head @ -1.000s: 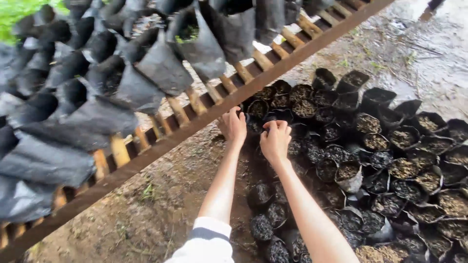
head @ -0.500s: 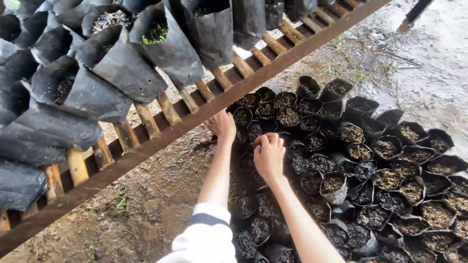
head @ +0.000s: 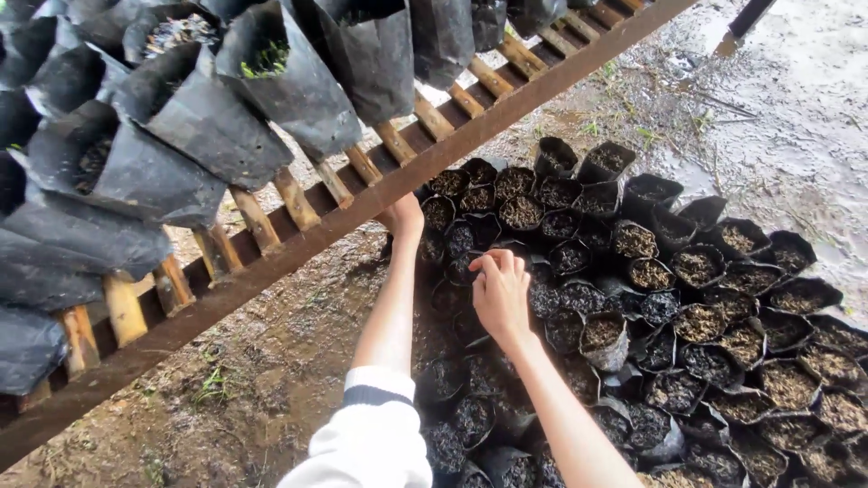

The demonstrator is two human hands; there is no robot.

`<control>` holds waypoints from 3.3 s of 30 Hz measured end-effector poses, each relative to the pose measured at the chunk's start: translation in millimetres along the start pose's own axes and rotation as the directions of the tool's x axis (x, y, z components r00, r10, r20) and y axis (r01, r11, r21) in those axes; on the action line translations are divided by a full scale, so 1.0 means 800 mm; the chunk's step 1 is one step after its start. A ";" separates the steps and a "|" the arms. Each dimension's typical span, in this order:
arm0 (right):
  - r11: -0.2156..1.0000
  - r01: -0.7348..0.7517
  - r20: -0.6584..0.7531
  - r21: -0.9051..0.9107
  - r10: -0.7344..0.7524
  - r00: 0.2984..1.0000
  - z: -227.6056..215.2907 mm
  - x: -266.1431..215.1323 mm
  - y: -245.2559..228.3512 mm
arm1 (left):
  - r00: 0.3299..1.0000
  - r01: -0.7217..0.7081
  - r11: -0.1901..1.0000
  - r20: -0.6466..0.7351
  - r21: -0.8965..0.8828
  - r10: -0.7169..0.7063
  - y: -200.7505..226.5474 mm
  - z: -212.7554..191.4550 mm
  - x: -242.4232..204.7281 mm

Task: Picking up soil-filled polybags from the ground and arranging them neatly on a bamboo rack.

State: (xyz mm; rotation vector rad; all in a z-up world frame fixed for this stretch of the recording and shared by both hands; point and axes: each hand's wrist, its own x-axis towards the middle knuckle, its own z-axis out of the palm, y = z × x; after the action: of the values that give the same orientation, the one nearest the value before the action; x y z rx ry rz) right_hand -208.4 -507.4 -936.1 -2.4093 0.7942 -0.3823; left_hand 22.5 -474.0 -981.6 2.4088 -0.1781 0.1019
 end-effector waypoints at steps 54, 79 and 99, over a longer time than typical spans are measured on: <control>0.908 -0.214 0.627 0.360 -0.066 0.776 -0.572 -0.007 -0.289 | 0.633 -0.761 0.634 0.060 -0.136 0.772 0.501 -0.682 -0.239; 0.731 0.465 0.035 0.500 -0.553 0.832 -0.748 -0.028 -1.050 | 0.751 -0.405 0.878 -0.455 0.256 0.479 0.583 -1.400 -0.079; 0.741 0.323 0.087 0.589 -0.455 0.886 -0.626 -0.006 -1.152 | 0.800 -0.257 0.966 -0.556 0.019 0.224 0.390 -1.323 -0.008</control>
State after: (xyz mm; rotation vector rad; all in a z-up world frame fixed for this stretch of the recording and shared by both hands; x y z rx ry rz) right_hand -8.2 -107.9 12.6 -1.9802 0.0279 -0.4217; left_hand -58.8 -0.2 11.5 2.1813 -0.2102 0.8949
